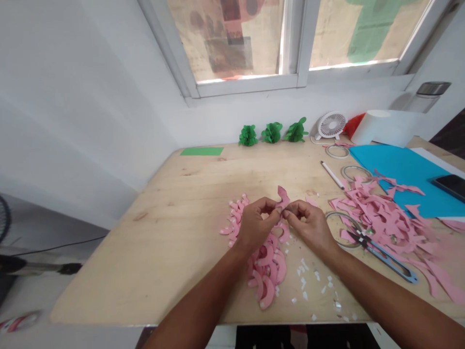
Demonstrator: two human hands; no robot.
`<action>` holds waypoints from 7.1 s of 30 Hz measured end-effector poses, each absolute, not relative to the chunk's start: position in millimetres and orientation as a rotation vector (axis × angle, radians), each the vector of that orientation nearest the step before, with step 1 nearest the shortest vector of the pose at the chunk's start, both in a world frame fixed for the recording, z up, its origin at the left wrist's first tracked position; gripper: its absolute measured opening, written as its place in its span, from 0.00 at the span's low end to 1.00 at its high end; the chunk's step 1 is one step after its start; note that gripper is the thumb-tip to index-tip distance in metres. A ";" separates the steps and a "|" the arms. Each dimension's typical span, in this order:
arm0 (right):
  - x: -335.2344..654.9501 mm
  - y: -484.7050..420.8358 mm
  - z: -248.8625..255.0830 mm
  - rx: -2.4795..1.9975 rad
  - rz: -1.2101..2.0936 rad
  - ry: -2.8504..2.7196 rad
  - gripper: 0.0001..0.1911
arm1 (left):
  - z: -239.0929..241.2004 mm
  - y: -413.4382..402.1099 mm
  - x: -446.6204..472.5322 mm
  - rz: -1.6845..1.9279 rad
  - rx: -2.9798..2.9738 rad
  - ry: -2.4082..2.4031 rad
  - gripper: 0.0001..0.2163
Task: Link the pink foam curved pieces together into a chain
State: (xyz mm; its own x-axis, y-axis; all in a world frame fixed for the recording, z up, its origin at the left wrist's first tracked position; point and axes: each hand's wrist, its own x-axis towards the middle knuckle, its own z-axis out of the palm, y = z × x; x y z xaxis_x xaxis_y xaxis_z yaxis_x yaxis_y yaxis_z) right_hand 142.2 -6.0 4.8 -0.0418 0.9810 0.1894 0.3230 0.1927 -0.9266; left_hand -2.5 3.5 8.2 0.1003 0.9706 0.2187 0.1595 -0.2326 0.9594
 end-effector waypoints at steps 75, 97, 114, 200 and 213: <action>142.0 -3.3 1.4 -1.318 1.000 -1.438 0.07 | 15.4 8.3 0.0 1.173 1.195 1.091 0.06; 143.4 -3.3 1.7 -1.342 0.974 -1.451 0.06 | 14.6 9.1 -2.9 1.182 1.174 1.089 0.06; 143.0 -5.7 10.0 -1.331 0.970 -1.512 0.06 | 18.5 8.8 -3.3 1.288 1.002 0.981 0.06; 141.8 -2.3 1.4 -1.165 1.066 -1.315 0.10 | 16.5 1.0 -2.3 1.325 1.760 1.240 0.02; 140.7 -6.7 7.3 -1.294 0.703 -1.490 0.10 | 12.9 1.6 -1.6 1.337 2.042 1.318 0.03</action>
State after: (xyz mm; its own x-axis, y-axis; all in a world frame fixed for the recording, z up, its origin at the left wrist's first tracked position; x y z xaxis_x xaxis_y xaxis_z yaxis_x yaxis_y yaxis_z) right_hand 140.7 -6.7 7.3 0.0721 0.9497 0.3047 0.3683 0.2586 -0.8930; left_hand -1.6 1.6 12.9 0.1142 0.8496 0.5149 0.5030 -0.4964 0.7075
